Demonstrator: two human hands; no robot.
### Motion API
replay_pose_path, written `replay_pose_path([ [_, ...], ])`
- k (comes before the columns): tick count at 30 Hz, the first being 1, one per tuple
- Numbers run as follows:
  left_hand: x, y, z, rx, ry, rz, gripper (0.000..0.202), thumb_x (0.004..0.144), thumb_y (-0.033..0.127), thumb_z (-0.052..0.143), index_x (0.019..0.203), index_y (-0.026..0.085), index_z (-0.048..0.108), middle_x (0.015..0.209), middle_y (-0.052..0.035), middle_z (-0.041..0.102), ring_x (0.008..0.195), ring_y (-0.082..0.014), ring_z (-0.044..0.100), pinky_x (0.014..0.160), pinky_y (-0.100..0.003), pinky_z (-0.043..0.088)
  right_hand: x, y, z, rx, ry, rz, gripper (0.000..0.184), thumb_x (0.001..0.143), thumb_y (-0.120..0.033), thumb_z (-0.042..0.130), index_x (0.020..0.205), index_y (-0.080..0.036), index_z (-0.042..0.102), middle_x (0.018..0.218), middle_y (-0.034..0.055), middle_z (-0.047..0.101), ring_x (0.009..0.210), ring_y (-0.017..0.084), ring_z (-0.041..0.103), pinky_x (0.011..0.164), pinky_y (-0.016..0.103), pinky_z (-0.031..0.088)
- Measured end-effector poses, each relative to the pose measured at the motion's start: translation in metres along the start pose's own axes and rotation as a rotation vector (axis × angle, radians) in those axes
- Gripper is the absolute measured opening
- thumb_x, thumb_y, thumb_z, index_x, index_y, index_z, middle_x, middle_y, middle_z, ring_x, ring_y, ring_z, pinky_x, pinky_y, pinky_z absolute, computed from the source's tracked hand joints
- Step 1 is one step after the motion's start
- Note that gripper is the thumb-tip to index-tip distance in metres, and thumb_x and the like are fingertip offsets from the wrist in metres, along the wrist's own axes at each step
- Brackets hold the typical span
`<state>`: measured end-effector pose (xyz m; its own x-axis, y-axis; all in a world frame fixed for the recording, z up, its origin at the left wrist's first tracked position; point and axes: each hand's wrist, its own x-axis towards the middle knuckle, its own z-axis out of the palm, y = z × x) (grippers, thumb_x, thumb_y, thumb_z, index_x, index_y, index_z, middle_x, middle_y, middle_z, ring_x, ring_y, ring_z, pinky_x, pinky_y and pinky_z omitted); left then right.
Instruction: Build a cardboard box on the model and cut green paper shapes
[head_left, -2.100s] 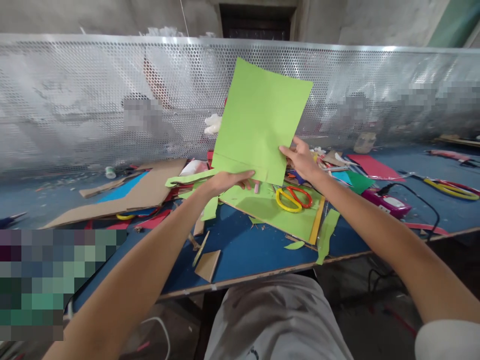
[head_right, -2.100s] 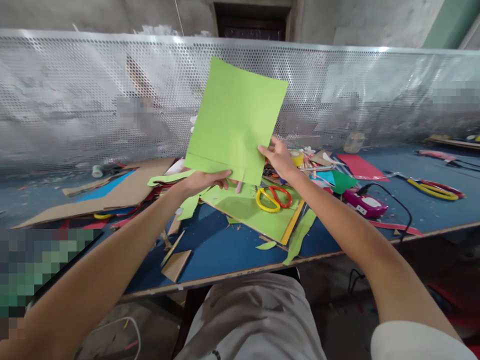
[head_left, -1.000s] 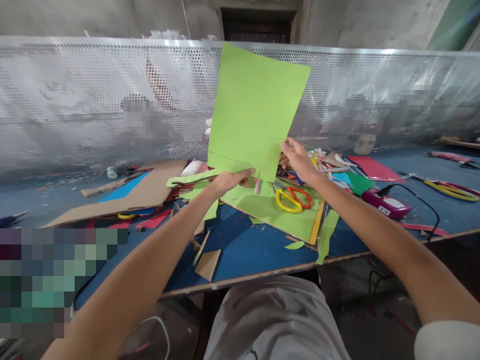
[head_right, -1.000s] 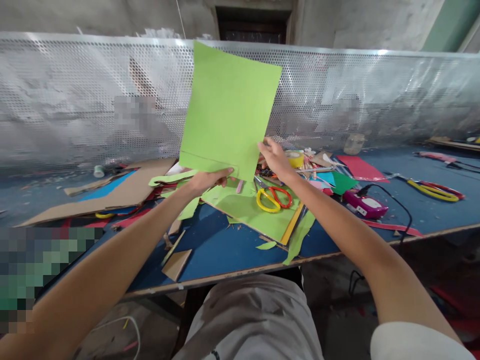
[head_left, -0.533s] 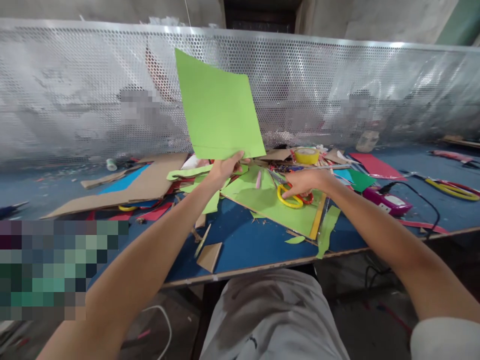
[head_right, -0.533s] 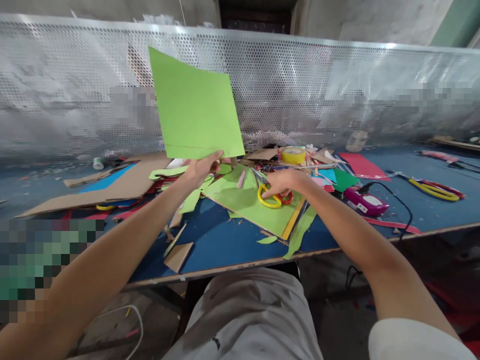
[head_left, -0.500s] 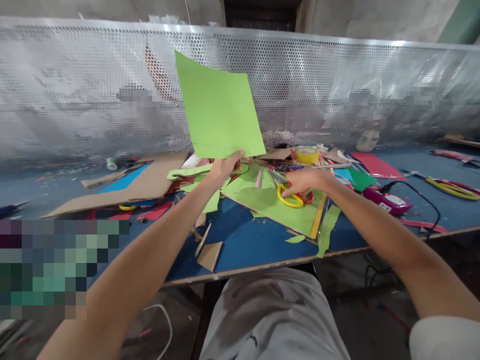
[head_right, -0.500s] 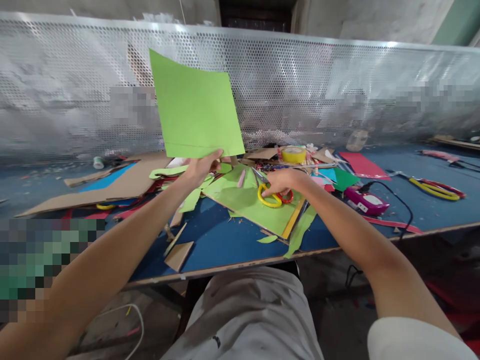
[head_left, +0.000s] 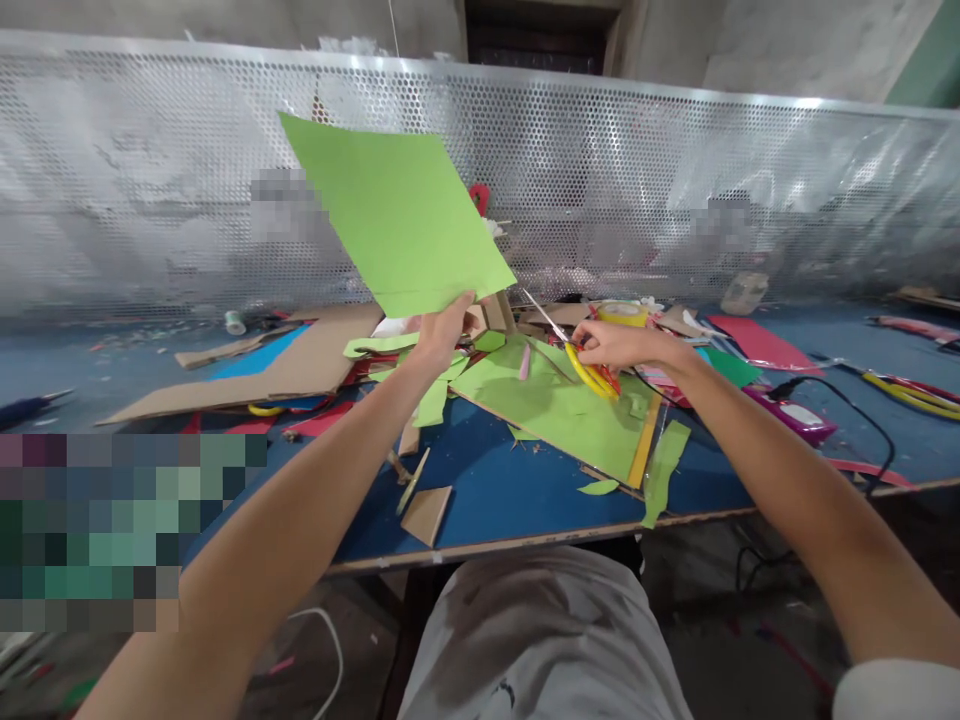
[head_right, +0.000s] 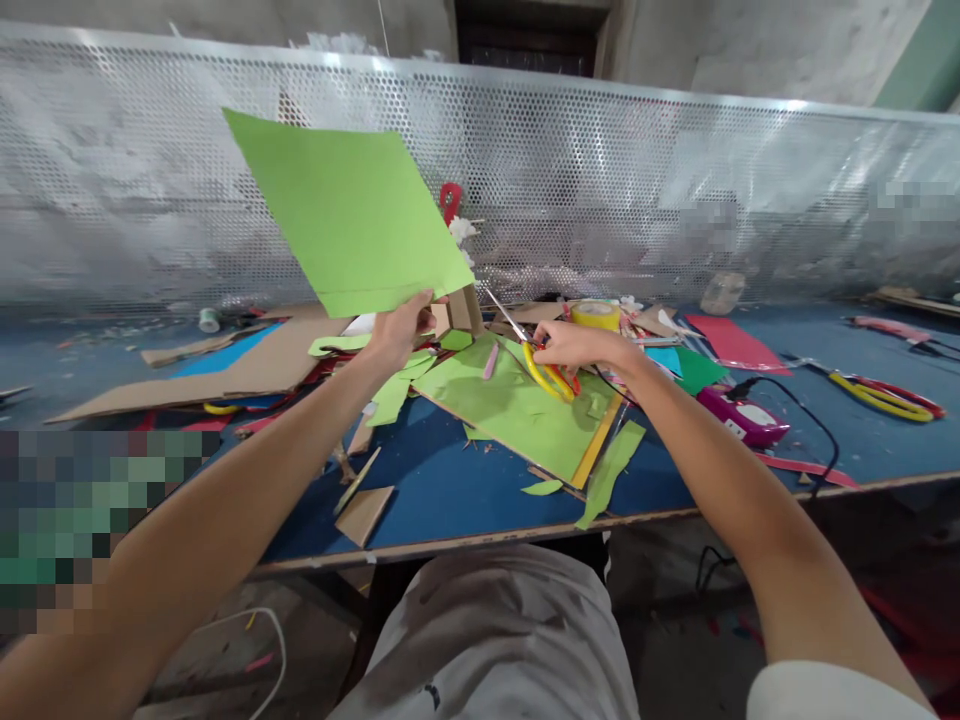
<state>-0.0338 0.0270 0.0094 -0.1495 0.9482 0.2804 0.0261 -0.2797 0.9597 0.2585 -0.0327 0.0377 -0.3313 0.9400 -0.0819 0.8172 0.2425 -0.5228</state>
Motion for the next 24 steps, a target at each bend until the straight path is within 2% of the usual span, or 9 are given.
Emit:
replay_pose_path([
  [4,0.003,0.001,-0.001,-0.072,0.044,0.010,0.022,0.092,0.030,0.061,0.080,0.020,0.076,0.061,-0.0009,0.061,0.059,-0.0130,0.055,0.063,-0.026,0.046,-0.002,-0.005,0.010,0.203,-0.012,-0.135,0.047,0.089,-0.043,0.077,0.123,-0.022,0.053,0.092,0.0055,0.072,0.064,0.018,0.064,0.052,0.029,0.049],
  [7,0.004,0.002,-0.002,-0.076,0.043,-0.004,0.026,0.096,0.036,0.060,0.090,0.021,0.079,0.060,0.0009,0.058,0.059,-0.0124,0.054,0.065,-0.026,0.046,-0.004,-0.012,0.026,0.263,0.008,-0.212,0.045,0.091,-0.048,0.078,0.115,-0.022,0.049,0.080,-0.0006,0.064,0.063,0.016,0.060,0.054,0.028,0.048],
  [10,0.001,0.003,-0.003,-0.015,0.043,-0.025,0.030,0.097,0.045,0.060,0.096,0.023,0.080,0.062,0.0021,0.058,0.059,-0.0122,0.053,0.064,-0.027,0.044,-0.008,-0.018,0.038,0.290,0.026,-0.305,0.040,0.100,-0.059,0.065,0.105,-0.025,0.046,0.069,-0.0061,0.050,0.055,0.013,0.048,0.051,0.026,0.044],
  [12,-0.002,0.004,-0.002,0.036,0.047,-0.032,0.035,0.097,0.052,0.059,0.099,0.024,0.081,0.063,0.0020,0.059,0.058,-0.0131,0.053,0.063,-0.028,0.043,-0.010,-0.021,0.044,0.268,0.013,-0.348,0.041,0.102,-0.065,0.058,0.104,-0.026,0.045,0.068,-0.0061,0.048,0.052,0.013,0.044,0.048,0.026,0.041],
  [16,-0.008,0.003,0.003,0.083,0.059,0.019,0.042,0.097,0.059,0.057,0.097,0.024,0.080,0.065,0.0002,0.063,0.063,-0.0161,0.057,0.065,-0.030,0.044,-0.013,-0.028,0.052,0.255,-0.001,-0.373,0.044,0.102,-0.070,0.054,0.099,-0.027,0.044,0.069,-0.0040,0.050,0.054,0.015,0.044,0.049,0.028,0.040],
  [21,-0.013,-0.001,0.010,0.129,0.046,-0.004,0.048,0.097,0.065,0.055,0.099,0.024,0.080,0.069,-0.0016,0.067,0.062,-0.0172,0.057,0.063,-0.031,0.042,-0.012,-0.032,0.062,0.217,0.085,-0.377,0.048,0.102,-0.075,0.049,0.106,-0.027,0.047,0.074,-0.0032,0.052,0.058,0.016,0.048,0.053,0.028,0.040],
  [24,-0.017,0.000,0.013,0.173,0.018,0.018,0.050,0.096,0.068,0.056,0.100,0.025,0.081,0.071,-0.0021,0.070,0.067,-0.0183,0.061,0.067,-0.031,0.045,-0.009,-0.031,0.066,0.210,0.112,-0.404,0.052,0.102,-0.077,0.044,0.106,-0.026,0.048,0.077,-0.0026,0.052,0.059,0.015,0.049,0.054,0.028,0.041],
])
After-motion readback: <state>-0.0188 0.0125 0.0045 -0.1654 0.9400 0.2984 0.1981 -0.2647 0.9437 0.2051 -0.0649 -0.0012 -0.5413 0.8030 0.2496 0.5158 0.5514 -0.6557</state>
